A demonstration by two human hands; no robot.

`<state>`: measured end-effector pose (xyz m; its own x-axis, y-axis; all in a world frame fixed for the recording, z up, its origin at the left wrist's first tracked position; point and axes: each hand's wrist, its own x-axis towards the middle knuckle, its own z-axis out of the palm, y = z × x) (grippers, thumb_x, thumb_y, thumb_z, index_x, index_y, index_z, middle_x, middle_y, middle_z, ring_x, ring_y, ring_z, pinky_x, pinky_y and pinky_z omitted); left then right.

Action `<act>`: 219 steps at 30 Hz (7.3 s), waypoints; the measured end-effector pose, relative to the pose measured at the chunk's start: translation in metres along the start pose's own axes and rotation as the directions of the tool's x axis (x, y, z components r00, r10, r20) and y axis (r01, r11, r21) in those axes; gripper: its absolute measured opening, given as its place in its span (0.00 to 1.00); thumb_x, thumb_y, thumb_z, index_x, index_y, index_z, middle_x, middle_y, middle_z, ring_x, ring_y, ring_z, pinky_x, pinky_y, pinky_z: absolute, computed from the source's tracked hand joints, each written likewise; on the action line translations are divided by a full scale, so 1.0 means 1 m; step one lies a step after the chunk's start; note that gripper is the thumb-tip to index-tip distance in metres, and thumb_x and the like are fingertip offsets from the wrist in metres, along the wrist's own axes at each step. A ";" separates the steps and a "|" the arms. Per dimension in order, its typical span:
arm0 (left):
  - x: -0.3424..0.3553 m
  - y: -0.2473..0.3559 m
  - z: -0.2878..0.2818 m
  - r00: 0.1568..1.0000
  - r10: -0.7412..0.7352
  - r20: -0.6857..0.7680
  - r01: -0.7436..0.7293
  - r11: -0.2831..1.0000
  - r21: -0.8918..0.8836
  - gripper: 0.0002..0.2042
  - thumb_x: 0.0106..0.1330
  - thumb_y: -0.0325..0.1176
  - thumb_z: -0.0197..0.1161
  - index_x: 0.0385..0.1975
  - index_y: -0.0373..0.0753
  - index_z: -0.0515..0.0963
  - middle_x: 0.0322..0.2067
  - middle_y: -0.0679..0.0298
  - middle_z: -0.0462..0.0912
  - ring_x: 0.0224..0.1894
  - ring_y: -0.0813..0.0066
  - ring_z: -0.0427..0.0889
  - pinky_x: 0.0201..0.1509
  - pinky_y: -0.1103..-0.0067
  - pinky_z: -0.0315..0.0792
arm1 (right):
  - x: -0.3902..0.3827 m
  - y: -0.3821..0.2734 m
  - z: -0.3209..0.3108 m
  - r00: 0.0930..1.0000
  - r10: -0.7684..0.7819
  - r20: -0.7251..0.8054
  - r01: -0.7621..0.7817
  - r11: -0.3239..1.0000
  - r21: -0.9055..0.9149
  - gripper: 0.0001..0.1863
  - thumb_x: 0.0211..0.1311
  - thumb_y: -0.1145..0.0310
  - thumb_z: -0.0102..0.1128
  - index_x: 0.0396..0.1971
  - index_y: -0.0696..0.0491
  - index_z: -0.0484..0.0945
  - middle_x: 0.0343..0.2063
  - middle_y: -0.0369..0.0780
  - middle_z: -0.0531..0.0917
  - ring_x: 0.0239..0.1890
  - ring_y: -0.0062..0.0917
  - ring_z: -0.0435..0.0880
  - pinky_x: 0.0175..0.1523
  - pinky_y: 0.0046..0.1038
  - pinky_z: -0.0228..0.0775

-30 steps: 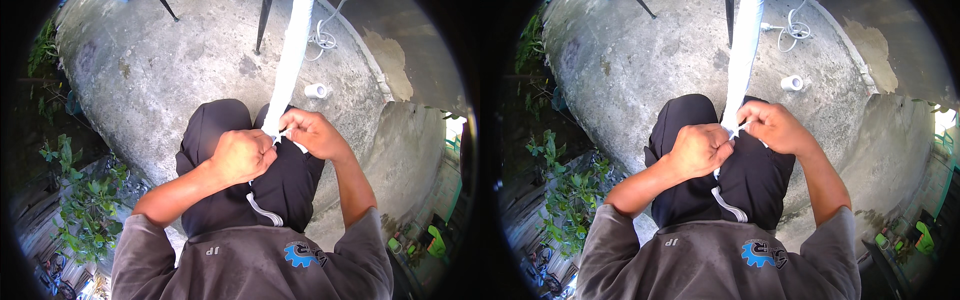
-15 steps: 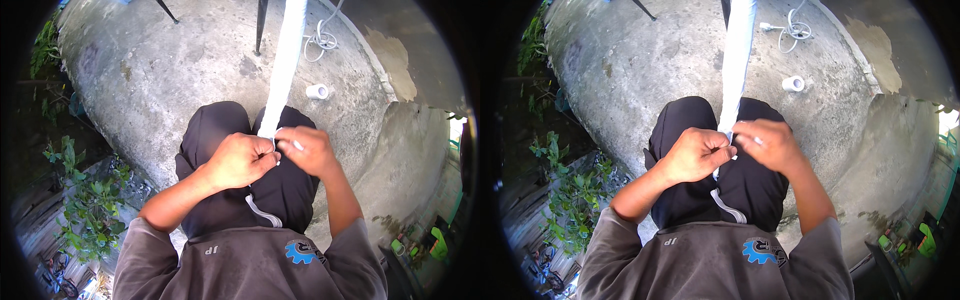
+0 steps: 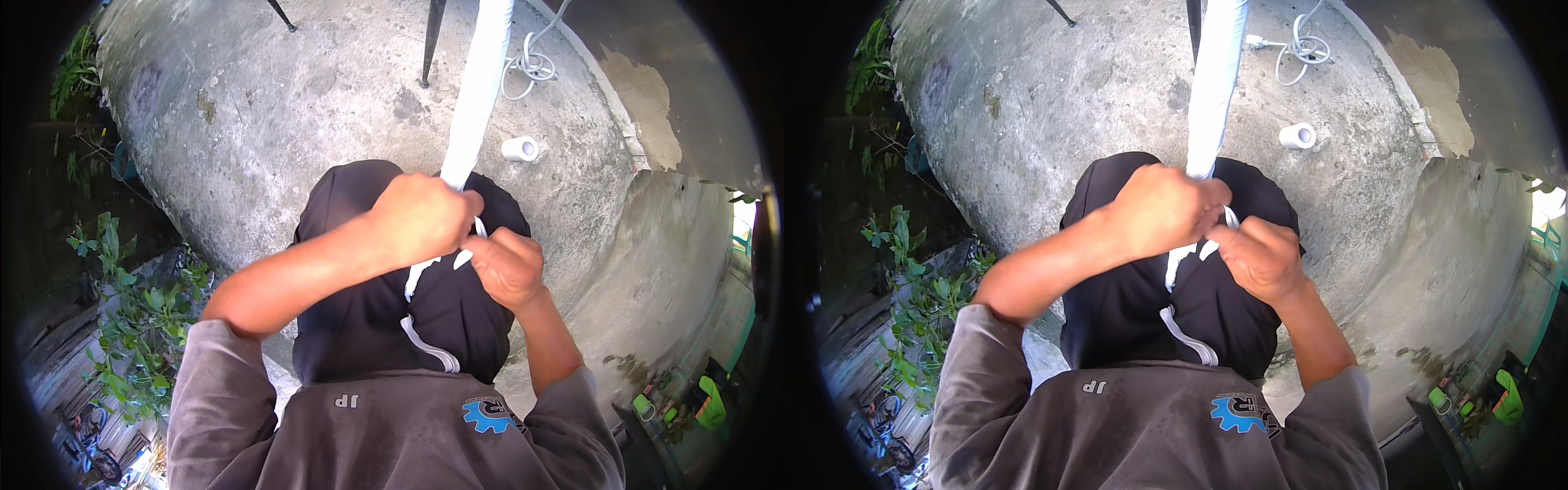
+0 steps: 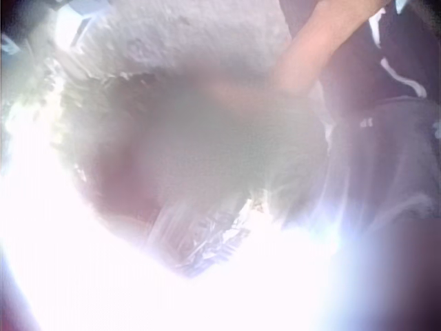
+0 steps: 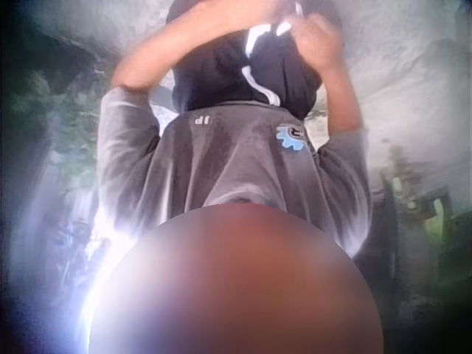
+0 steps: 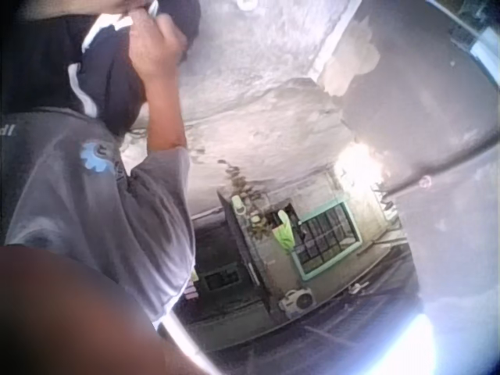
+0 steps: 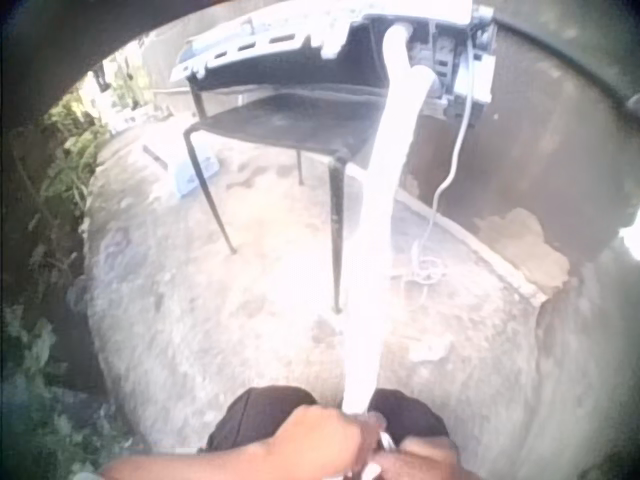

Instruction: The person wraps a white pipe connected to an air conditioner unit with white tape, then uses a screwdriver to adjust internal components and reattaches the front cover.

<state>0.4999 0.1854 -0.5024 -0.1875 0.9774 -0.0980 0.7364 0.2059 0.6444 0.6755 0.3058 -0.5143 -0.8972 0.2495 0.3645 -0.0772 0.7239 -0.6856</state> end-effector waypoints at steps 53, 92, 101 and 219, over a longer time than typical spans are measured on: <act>0.043 -0.078 0.045 0.883 -0.456 0.113 0.468 0.829 -0.306 0.35 0.69 0.40 0.68 0.72 0.32 0.62 0.54 0.39 0.85 0.59 0.42 0.84 0.65 0.58 0.76 | 0.183 0.117 0.054 0.825 0.561 0.067 -0.519 0.707 0.480 0.35 0.71 0.68 0.70 0.73 0.55 0.64 0.48 0.42 0.85 0.47 0.27 0.84 0.53 0.32 0.78; -0.244 0.089 -0.070 0.452 -0.885 0.108 0.483 0.141 -0.864 0.14 0.70 0.41 0.65 0.48 0.41 0.86 0.40 0.54 0.91 0.46 0.54 0.90 0.54 0.64 0.81 | 0.032 -0.122 -0.169 0.094 0.881 0.464 -0.784 0.353 -0.510 0.19 0.62 0.60 0.74 0.50 0.54 0.88 0.39 0.46 0.91 0.44 0.36 0.91 0.53 0.34 0.82; -0.252 0.119 -0.181 0.573 -0.671 0.470 0.811 0.547 -0.209 0.19 0.63 0.48 0.68 0.47 0.42 0.87 0.47 0.53 0.90 0.51 0.54 0.89 0.56 0.61 0.82 | 0.225 -0.385 -0.055 0.669 0.258 0.697 -0.521 0.832 0.192 0.10 0.66 0.61 0.71 0.39 0.51 0.88 0.35 0.44 0.85 0.41 0.42 0.87 0.47 0.38 0.80; -0.099 -0.355 -0.521 -0.261 -0.848 0.461 0.273 -0.523 -0.808 0.26 0.71 0.70 0.59 0.42 0.52 0.82 0.32 0.74 0.83 0.34 0.71 0.81 0.39 0.69 0.75 | 0.727 0.239 -0.104 0.715 0.069 0.696 0.035 0.990 -0.134 0.12 0.59 0.65 0.71 0.44 0.38 0.88 0.33 0.32 0.77 0.42 0.31 0.74 0.52 0.35 0.71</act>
<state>-0.0821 -0.0099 -0.3264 -0.2763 -0.4076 -0.8704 -0.9611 0.1194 0.2491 0.0495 0.7273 -0.3478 -0.9492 -0.2194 -0.2255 -0.0496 0.8120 -0.5815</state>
